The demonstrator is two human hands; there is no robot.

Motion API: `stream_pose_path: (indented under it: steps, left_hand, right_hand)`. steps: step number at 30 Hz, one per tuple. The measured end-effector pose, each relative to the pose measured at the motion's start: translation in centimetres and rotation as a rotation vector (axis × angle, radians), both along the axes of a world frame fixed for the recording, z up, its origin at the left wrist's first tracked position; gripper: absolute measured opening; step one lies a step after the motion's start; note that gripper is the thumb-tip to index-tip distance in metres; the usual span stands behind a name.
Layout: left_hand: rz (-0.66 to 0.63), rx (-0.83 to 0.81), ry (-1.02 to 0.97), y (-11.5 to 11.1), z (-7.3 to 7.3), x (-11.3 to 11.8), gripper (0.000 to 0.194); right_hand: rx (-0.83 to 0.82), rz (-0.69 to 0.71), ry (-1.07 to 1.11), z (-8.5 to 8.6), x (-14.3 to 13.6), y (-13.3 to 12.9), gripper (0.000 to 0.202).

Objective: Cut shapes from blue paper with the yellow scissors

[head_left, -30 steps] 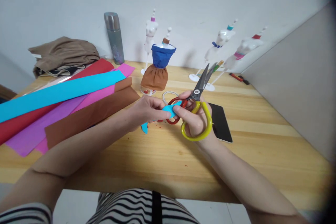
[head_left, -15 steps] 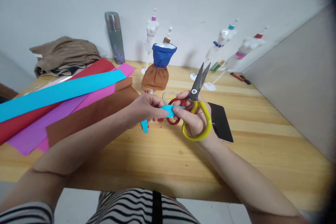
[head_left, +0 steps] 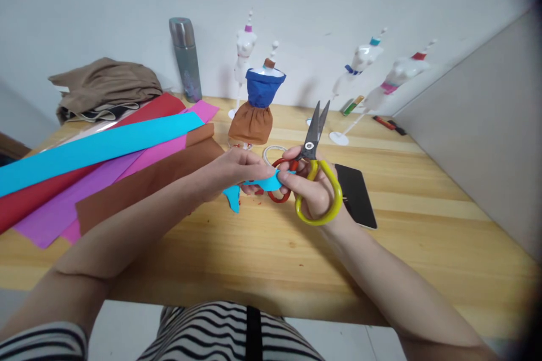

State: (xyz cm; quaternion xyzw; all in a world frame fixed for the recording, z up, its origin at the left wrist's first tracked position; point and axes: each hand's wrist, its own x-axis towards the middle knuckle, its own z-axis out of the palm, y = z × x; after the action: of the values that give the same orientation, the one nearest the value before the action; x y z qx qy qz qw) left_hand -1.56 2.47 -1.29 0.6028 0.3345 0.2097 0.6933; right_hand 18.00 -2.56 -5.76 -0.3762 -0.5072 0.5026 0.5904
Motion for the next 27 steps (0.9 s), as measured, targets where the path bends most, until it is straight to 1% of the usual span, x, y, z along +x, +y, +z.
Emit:
stream_pose_path:
  steps: [3,8,12,15,19,22,25,27]
  left_hand:
    - [-0.038,-0.042,-0.017,0.2,-0.4,0.0,0.025]
    - [-0.041,-0.048,-0.028,0.6,-0.9,-0.1,0.016]
    - [-0.032,-0.022,-0.01,0.6,-0.8,0.0,0.017]
    - [-0.033,-0.011,0.029,0.8,-0.7,-0.1,0.018]
    - [-0.054,-0.023,0.005,1.0,-0.4,-0.2,0.025]
    - [-0.042,-0.035,-0.019,0.8,-0.8,0.1,0.032]
    - [0.005,-0.046,-0.061,0.5,-1.5,0.5,0.036]
    - [0.04,-0.05,-0.077,0.4,-1.8,0.7,0.035]
  right_hand:
    - [-0.012,0.038,-0.019,-0.1,0.2,-0.1,0.035]
    - [-0.016,0.027,0.0,0.1,-0.1,-0.2,0.038]
    - [-0.018,0.008,-0.023,0.3,-0.4,-0.2,0.042]
    - [-0.013,0.002,-0.041,0.3,-0.3,-0.1,0.04]
    - [0.003,-0.068,-0.044,0.4,-0.4,0.0,0.04]
    - [0.028,-0.104,-0.026,0.4,-0.7,-0.1,0.04]
    - [0.045,-0.085,-0.018,0.2,-0.9,0.0,0.039]
    - [0.033,-0.09,-0.001,0.0,-0.9,0.0,0.038]
